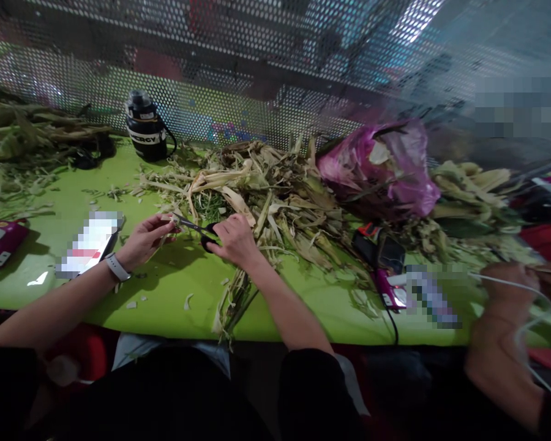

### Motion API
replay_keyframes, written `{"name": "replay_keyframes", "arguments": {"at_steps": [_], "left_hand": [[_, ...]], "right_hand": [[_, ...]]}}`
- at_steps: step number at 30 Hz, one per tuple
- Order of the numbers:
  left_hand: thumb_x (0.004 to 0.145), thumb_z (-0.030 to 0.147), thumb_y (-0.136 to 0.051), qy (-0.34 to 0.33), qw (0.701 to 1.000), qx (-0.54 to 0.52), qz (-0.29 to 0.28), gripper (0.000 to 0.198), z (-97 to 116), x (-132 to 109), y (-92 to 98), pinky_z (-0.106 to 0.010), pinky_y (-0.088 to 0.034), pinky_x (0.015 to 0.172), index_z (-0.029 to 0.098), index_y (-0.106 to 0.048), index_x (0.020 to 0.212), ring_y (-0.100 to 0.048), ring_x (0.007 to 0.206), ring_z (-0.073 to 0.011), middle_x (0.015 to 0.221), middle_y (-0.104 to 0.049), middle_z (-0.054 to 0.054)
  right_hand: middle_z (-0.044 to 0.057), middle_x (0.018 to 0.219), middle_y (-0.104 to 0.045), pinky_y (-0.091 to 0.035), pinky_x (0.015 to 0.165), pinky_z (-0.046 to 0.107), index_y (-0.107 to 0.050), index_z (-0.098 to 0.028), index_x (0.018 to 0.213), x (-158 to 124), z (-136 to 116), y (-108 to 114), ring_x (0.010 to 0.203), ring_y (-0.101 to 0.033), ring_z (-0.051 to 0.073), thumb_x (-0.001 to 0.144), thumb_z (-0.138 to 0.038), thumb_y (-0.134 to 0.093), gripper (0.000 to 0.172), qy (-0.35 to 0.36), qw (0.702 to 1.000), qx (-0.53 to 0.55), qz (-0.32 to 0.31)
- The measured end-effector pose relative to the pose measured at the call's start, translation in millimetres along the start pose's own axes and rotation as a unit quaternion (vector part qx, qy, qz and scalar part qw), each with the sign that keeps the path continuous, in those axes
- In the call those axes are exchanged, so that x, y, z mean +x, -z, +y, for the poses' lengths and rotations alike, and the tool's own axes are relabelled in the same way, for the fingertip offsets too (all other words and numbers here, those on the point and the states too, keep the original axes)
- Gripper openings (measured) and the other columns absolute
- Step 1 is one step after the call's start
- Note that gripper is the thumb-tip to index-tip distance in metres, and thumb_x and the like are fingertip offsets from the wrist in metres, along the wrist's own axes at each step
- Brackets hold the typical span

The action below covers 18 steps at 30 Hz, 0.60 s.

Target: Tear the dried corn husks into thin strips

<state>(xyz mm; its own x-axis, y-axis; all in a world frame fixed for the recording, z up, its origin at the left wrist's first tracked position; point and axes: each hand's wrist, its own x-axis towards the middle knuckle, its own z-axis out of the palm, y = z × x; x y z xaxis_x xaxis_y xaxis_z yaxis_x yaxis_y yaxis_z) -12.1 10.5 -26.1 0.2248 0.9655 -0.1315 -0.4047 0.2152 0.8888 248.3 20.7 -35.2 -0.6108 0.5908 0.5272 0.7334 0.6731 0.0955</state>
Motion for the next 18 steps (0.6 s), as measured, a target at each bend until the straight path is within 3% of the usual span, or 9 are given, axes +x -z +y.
{"name": "replay_keyframes", "arguments": {"at_steps": [10, 18], "left_hand": [[0.069, 0.022, -0.087, 0.008, 1.000, 0.004, 0.005, 0.027, -1.2, 0.9, 0.2, -0.025, -0.059, 0.071, 0.017, -0.073, 0.092, -0.072, 0.086, -0.0161, 0.095, -0.074, -0.003], [0.071, 0.024, -0.087, -0.008, 0.998, -0.034, 0.059, 0.027, 2.7, 6.6, 6.5, -0.020, -0.056, 0.062, 0.018, -0.073, 0.093, -0.072, 0.085, -0.0144, 0.092, -0.074, -0.002]], "right_hand": [[0.010, 0.082, -0.068, -0.038, 0.090, 0.042, -0.068, -0.016, 0.092, -1.9, 3.6, -4.1, 0.084, -0.054, 0.025, 0.093, -0.043, -0.057, 0.029, -0.001, 0.999, 0.025, -0.020], [0.007, 0.078, -0.070, -0.043, 0.086, 0.039, -0.069, -0.016, 0.090, 0.1, 1.7, -3.2, 0.076, -0.056, 0.022, 0.091, -0.041, -0.060, 0.026, 0.097, 0.992, 0.081, 0.003]]}}
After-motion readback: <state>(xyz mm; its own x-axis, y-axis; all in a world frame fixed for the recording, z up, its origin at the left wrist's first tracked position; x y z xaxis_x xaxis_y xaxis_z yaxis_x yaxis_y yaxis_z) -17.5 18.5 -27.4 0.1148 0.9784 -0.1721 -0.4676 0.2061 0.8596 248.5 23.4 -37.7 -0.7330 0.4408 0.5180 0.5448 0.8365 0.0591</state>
